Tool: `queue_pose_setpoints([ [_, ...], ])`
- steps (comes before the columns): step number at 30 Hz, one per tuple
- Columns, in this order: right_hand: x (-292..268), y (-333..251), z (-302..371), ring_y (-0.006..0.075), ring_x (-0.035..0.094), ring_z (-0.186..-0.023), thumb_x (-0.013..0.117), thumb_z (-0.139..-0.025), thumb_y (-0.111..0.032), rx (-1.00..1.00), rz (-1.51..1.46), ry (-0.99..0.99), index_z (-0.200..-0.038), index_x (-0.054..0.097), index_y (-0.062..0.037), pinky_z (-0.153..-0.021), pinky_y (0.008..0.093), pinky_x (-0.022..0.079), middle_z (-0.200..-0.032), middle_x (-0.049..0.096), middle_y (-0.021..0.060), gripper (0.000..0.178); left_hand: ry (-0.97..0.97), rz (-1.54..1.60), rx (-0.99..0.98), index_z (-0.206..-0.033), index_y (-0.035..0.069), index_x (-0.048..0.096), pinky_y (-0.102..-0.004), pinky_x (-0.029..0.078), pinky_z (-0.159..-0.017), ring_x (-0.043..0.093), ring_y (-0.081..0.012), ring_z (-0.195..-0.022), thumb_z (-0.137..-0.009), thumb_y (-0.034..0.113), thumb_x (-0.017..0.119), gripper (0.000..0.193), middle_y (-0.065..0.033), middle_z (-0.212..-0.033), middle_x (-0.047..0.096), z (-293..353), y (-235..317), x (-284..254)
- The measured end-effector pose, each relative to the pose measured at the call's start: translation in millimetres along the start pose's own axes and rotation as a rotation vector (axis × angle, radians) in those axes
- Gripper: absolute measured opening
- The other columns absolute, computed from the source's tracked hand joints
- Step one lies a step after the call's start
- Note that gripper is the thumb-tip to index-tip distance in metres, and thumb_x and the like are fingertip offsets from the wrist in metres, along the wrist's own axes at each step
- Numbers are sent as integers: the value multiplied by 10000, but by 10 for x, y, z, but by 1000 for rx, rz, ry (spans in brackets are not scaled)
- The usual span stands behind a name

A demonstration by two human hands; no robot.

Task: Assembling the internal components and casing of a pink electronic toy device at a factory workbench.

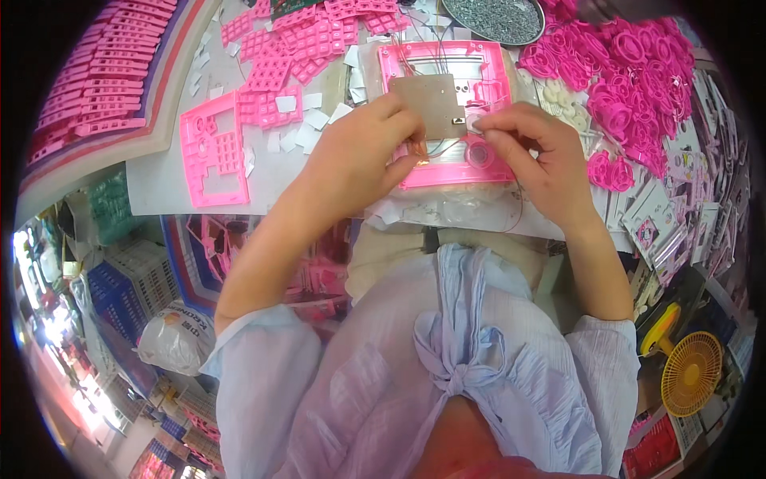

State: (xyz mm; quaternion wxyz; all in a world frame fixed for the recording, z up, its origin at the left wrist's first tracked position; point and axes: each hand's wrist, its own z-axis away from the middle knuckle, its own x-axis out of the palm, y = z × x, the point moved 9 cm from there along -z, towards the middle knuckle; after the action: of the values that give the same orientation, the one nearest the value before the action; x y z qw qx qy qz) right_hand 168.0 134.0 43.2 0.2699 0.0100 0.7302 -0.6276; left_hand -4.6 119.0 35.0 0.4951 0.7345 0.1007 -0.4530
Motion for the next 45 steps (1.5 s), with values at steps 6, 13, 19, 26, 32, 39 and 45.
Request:
queue_pose_setpoints([
  [6,-4,164,233,132,671,-823,697,-865,-5,211,32,-141,-983,723,-9,-747,263,529,-922,707,74,121,-100,-221,-34,-988,70,546,-410,534,-671,661,-311,-824,-824,80,716,236,-106,-910,563,-125,119,80],
  [13,100,-237,322,284,636,-837,723,-757,-17,-352,548,-226,-905,636,-34,-684,352,542,-884,638,101,173,-168,-344,-86,-1015,59,532,-437,525,-661,650,-339,-819,-831,82,711,258,-129,-940,556,-163,108,165],
  [19,125,-100,471,259,609,-860,756,-720,-39,-616,500,-219,-885,649,-46,-678,354,532,-882,649,77,196,33,-149,-71,-1005,46,569,-426,510,-668,638,-311,-800,-799,104,749,279,-114,-940,580,-96,160,27],
  [26,-63,-34,618,259,583,-902,788,-740,-50,-515,605,83,-984,728,-76,-689,337,504,-1036,715,60,252,167,-89,132,-1013,93,675,-412,408,-870,603,-251,-925,-799,125,745,228,-49,-992,639,56,628,290],
  [32,-382,10,598,279,580,-906,782,-715,-36,-328,461,106,-1054,741,-69,-753,351,498,-1039,698,61,343,188,-96,255,-1116,98,691,-413,392,-881,597,-215,-953,-806,133,735,314,-33,-1043,651,-71,724,509],
  [39,-160,-18,687,272,590,-907,749,-716,-89,-421,660,10,-1072,739,-54,-748,359,506,-1034,675,63,358,128,-238,264,-1141,92,687,-422,386,-876,594,-191,-959,-805,160,716,344,-25,-1062,645,-80,755,613],
  [45,10,-225,717,267,603,-929,692,-772,-124,-508,964,-113,-1027,729,-41,-709,390,500,-1028,659,56,271,90,-480,346,-1166,57,668,-404,382,-864,567,-153,-938,-801,169,613,386,-15,-1046,606,-37,848,721],
])
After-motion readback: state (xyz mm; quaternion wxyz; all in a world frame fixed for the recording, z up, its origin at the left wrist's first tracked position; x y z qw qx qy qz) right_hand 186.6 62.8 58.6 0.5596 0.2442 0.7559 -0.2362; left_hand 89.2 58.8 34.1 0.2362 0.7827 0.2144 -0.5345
